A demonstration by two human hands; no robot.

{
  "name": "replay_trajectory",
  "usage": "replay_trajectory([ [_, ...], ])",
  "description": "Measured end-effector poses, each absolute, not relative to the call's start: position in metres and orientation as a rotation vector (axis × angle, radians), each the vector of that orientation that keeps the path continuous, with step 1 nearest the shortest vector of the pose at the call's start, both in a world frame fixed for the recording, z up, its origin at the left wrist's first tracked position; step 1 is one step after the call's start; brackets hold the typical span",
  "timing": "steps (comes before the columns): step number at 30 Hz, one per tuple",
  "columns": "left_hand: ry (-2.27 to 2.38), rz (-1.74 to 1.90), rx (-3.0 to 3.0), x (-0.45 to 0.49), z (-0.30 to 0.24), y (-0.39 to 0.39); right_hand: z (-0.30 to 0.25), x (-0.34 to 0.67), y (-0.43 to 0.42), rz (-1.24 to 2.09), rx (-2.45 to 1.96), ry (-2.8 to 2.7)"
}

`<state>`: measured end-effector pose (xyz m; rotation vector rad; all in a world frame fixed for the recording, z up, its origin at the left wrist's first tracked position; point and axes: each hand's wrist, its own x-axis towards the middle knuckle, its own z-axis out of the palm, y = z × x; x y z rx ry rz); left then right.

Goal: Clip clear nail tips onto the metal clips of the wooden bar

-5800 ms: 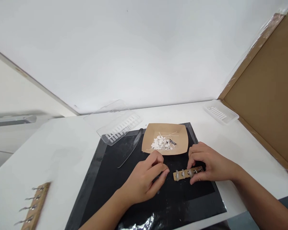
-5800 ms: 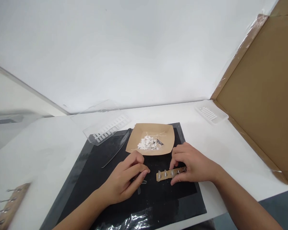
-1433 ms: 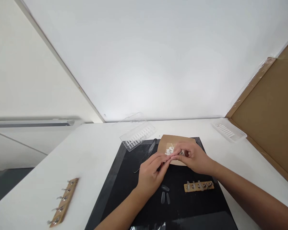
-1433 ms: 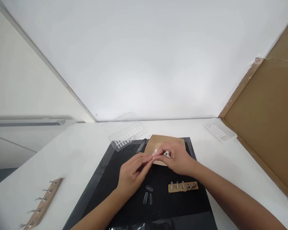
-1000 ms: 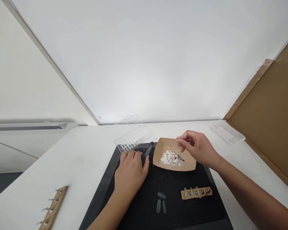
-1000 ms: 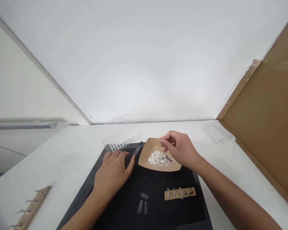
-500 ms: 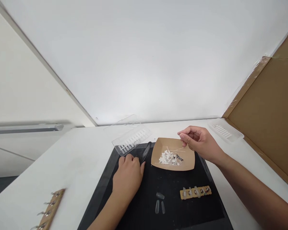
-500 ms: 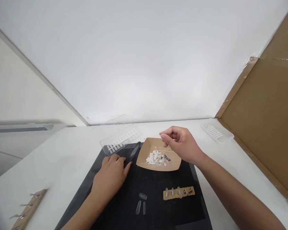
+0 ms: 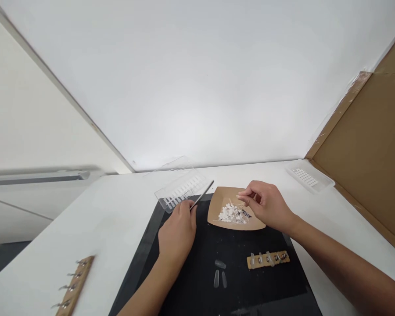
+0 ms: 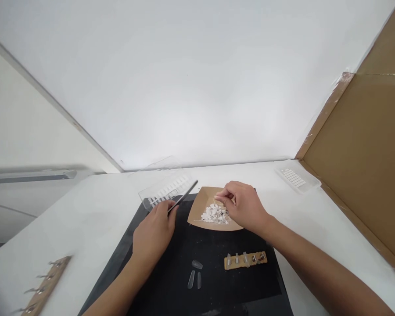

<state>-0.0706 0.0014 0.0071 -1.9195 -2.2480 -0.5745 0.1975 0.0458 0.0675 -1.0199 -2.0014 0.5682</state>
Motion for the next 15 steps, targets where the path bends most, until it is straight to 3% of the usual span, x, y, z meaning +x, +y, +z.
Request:
replay_trajectory([
  [6, -1.658, -1.402, -2.149, -0.048, 0.012, 0.000, 0.050, 0.187, 0.048, 0.528, -0.960, -2.050],
  [15, -1.790, -1.647, -2.399, -0.027, 0.012, -0.006, 0.041, 0.181, 0.048, 0.364, -0.993, -2.041],
])
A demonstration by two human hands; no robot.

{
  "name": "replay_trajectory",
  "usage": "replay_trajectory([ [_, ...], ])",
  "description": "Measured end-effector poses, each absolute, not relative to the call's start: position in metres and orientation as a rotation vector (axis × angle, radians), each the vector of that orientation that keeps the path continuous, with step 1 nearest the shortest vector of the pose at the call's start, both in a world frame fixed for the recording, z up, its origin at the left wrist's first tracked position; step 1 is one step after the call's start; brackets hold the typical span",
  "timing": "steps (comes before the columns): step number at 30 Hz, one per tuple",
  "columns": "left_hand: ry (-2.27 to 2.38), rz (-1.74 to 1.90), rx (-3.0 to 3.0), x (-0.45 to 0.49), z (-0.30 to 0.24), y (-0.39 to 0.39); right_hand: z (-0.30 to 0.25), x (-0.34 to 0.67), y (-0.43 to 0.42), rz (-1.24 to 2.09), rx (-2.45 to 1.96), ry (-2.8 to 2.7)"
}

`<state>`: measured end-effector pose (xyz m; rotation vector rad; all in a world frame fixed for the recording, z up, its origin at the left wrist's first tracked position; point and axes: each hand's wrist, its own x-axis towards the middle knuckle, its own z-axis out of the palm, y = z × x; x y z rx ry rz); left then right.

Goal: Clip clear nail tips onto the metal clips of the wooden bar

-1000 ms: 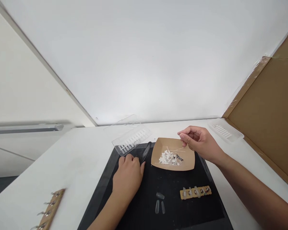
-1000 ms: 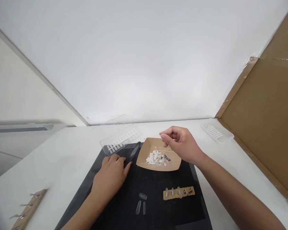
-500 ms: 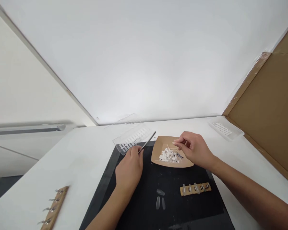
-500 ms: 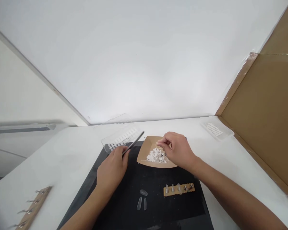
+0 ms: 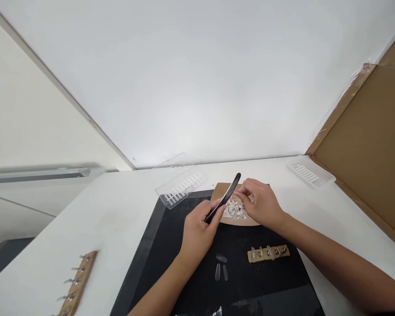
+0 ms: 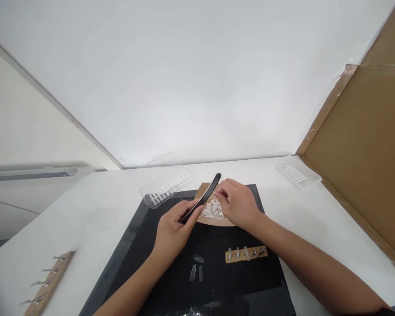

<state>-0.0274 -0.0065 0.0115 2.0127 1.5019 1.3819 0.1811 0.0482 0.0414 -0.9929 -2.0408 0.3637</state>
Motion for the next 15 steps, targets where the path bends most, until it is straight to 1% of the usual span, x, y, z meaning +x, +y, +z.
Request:
replay_trajectory([
  [4, 1.500, 1.401, 2.008, -0.026, 0.011, -0.007, 0.039, 0.177, 0.048, 0.327, -1.002, -2.040],
  [9, 1.510, 1.433, 2.060, -0.023, 0.009, -0.006, 0.033, 0.170, 0.047, 0.272, -0.985, -2.190],
  [15, 1.487, 1.514, 2.088, -0.017, 0.009, -0.005, 0.033, 0.165, 0.048, 0.252, -1.063, -2.147],
])
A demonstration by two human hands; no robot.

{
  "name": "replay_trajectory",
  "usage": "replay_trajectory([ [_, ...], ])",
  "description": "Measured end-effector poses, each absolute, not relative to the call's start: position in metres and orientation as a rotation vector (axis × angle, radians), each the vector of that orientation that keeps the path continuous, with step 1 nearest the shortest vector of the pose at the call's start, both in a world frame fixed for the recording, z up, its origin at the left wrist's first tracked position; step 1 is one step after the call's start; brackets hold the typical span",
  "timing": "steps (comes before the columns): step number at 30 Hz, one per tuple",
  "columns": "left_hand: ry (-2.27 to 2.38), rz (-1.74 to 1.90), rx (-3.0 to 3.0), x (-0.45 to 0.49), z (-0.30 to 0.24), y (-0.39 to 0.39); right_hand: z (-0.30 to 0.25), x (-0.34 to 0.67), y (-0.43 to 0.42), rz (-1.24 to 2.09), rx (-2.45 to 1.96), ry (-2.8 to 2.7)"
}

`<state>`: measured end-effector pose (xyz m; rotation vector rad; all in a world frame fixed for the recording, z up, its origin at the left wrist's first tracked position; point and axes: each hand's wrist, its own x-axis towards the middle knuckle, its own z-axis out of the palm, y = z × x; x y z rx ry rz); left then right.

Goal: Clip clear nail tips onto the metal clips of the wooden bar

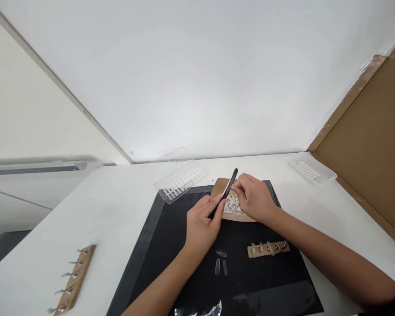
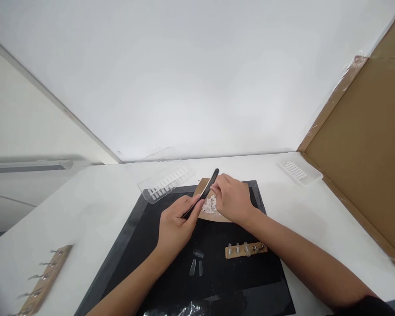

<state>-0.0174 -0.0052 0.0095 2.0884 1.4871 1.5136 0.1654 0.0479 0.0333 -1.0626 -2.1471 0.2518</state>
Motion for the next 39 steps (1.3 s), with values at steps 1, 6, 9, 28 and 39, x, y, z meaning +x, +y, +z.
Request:
replay_trajectory([
  [1, 1.486, 1.517, 2.090, -0.0172, 0.0095, -0.0053, 0.0339, 0.1645, 0.0472, 0.252, -1.034, -2.190],
  [6, 1.500, 1.525, 2.091, -0.0171, 0.0089, -0.0057, 0.0345, 0.1594, 0.0448, 0.103, -1.108, -2.189],
  [9, 1.509, 1.502, 2.096, -0.0167, 0.0088, -0.0067, 0.0342, 0.1588, 0.0455, 0.127, -1.034, -2.245],
  [28, 1.515, 1.533, 2.089, -0.0152, 0.0114, -0.0087, 0.0391, 0.1613, 0.0474, 0.004, -1.121, -2.200],
  [39, 1.492, 1.537, 2.105, -0.0162, 0.0132, -0.0107, 0.0386, 0.1601, 0.0453, 0.054, -1.012, -2.265],
])
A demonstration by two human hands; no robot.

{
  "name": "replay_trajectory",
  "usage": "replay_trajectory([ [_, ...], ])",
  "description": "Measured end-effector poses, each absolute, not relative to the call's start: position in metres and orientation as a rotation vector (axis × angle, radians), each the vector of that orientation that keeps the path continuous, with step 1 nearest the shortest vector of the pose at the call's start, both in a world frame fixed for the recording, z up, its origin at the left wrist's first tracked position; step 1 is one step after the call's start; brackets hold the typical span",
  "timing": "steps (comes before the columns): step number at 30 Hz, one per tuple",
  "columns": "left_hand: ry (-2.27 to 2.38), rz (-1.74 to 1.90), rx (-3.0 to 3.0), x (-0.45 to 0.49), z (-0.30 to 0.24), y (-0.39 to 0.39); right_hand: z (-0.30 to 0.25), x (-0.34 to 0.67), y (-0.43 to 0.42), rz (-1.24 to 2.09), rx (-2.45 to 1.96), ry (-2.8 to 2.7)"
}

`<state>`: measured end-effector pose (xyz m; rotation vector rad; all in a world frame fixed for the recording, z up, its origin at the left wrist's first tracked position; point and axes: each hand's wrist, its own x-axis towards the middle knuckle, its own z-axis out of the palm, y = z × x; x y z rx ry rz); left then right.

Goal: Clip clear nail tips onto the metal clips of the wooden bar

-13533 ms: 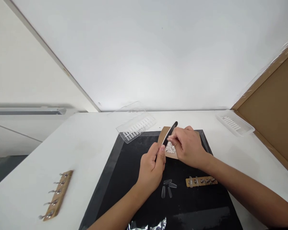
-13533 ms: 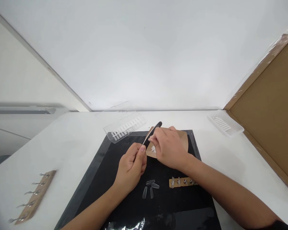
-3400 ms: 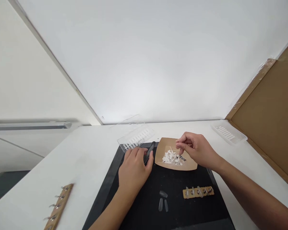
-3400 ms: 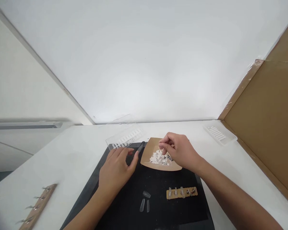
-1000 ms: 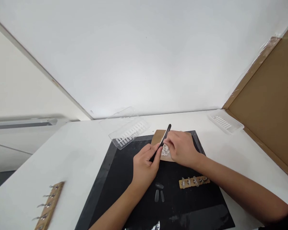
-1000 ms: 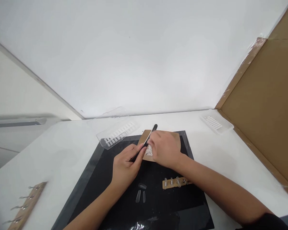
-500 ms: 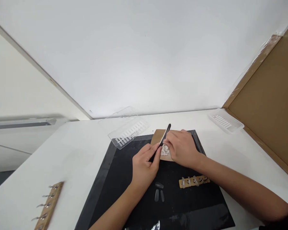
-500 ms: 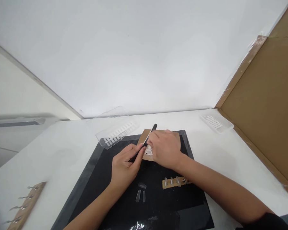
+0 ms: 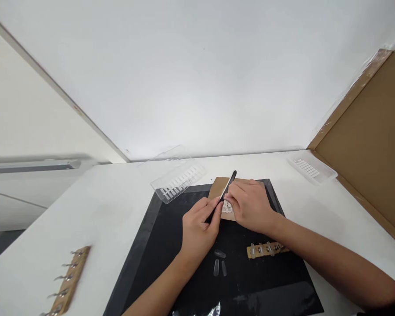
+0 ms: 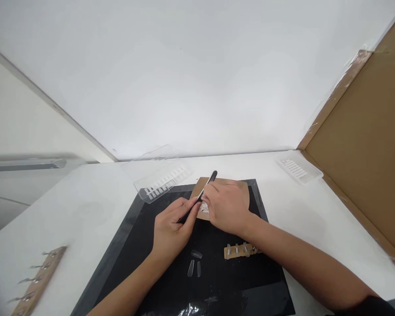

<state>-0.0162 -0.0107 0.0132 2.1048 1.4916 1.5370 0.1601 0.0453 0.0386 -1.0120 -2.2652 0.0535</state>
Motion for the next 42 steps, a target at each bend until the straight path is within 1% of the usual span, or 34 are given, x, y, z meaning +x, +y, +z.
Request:
replay_trajectory([
  [3, 1.496, 1.543, 2.092, -0.017, 0.013, -0.011, 0.039, 0.160, 0.046, -0.002, -1.110, -2.157],
  [7, 1.488, 1.520, 2.088, -0.017, 0.013, -0.012, 0.042, 0.161, 0.046, 0.107, -1.032, -2.254],
  [11, 1.485, 1.555, 2.099, -0.017, 0.012, -0.010, 0.043, 0.161, 0.048, 0.064, -1.133, -2.165],
  [15, 1.475, 1.537, 2.101, -0.017, 0.012, -0.009, 0.042, 0.161, 0.047, 0.132, -1.030, -2.250],
  [18, 1.494, 1.549, 2.100, -0.018, 0.013, -0.011, 0.043, 0.160, 0.046, 0.080, -1.125, -2.175],
  [21, 1.474, 1.530, 2.112, -0.021, 0.014, -0.012, 0.045, 0.159, 0.044, 0.139, -1.059, -2.247],
  [26, 1.461, 1.532, 2.097, -0.024, 0.011, -0.012, 0.046, 0.158, 0.044, 0.052, -1.127, -2.193],
  [32, 1.477, 1.485, 2.110, -0.023, 0.010, -0.008, 0.048, 0.161, 0.042, 0.156, -1.056, -2.247],
  [36, 1.593, 1.324, 1.962, -0.026, 0.009, -0.011, 0.057, 0.170, 0.048, 0.377, -1.030, -2.189],
  [39, 1.633, 1.378, 1.880, -0.032, 0.009, -0.014, 0.065, 0.179, 0.052, 0.562, -1.010, -2.119],
  [42, 1.647, 1.408, 1.929, -0.036, 0.011, -0.014, 0.070, 0.184, 0.052, 0.681, -1.011, -2.022],
])
